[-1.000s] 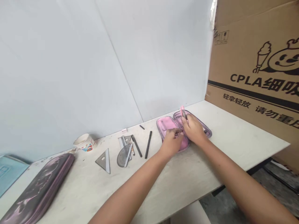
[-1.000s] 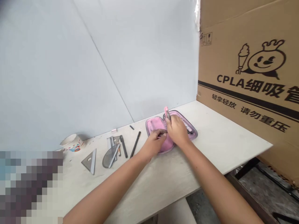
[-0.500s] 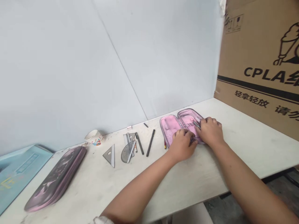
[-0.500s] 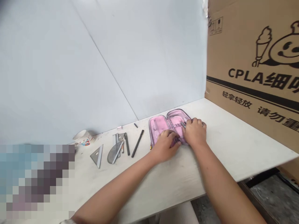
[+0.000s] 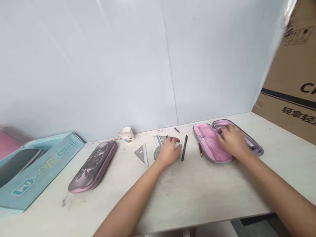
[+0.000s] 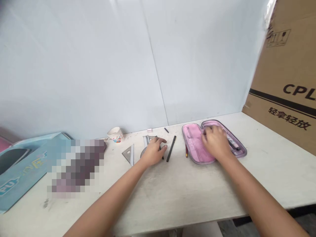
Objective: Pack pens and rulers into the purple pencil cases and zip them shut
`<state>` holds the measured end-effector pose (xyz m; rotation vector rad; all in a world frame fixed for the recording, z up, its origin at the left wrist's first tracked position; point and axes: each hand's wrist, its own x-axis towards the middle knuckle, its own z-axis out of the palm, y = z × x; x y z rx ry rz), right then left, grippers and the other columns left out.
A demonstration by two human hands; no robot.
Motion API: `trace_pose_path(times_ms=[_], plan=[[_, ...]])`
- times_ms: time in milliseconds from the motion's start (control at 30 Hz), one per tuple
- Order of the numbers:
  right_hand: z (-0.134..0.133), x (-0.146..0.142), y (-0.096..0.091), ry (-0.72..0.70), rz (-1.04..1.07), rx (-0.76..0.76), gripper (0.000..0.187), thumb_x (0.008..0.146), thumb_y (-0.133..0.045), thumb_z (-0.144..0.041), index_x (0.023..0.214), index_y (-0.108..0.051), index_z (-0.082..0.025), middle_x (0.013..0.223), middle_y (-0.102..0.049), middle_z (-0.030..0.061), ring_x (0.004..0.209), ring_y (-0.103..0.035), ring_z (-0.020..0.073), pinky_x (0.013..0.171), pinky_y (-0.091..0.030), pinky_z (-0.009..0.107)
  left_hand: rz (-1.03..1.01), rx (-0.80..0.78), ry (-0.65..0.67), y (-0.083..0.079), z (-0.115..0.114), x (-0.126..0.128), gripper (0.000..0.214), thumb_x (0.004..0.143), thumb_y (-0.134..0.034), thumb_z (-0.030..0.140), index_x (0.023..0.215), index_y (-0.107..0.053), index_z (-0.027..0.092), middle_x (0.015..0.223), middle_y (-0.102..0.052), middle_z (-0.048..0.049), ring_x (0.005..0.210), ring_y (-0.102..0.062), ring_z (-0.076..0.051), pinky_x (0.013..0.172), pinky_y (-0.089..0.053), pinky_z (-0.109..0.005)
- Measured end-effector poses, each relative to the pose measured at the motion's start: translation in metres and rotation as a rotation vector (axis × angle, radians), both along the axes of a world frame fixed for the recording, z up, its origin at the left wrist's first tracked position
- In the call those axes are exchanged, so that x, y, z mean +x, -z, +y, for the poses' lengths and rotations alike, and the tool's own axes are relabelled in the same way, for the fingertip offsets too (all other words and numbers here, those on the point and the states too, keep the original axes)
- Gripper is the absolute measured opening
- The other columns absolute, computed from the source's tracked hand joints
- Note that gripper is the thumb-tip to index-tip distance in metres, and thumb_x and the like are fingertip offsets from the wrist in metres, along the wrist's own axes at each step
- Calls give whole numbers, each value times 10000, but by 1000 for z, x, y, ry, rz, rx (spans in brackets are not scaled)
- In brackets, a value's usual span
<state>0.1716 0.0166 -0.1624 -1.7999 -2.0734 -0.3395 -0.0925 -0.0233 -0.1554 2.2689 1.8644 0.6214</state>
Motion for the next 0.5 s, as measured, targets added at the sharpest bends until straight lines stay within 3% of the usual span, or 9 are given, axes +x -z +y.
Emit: trace_pose_path(times_ms=[167, 333, 500], plan=[[15, -96, -13, -314, -57, -114, 327, 860, -376, -352, 975, -600, -143, 1034, -543, 147, 1012, -454, 256, 843, -336, 352, 46, -16, -37, 5, 32, -18, 355, 822, -430, 348, 1109, -539, 170, 1161, -512, -130, 1107, -451, -270, 936, -348, -406], [47, -163, -6, -275, -89, -147, 327, 848, -408, -318, 1035, -588, -119, 1102, -525, 178, 1061, -417, 273, 836, -345, 372, -40, -18, -45, 13, 49, -34, 345, 813, -432, 309, 1098, -554, 159, 1137, -529, -148, 1094, -465, -292, 921, -349, -436], [66, -186, 4, -212, -78, -156, 291, 817, -415, -217, 946, -617, -52, 1035, -552, 217, 1015, -446, 288, 806, -360, 396, -160, 5, -47, 10, 51, -56, 282, 805, -440, 258, 1025, -591, 166, 1092, -564, -124, 1098, -472, -266, 927, -353, -390]])
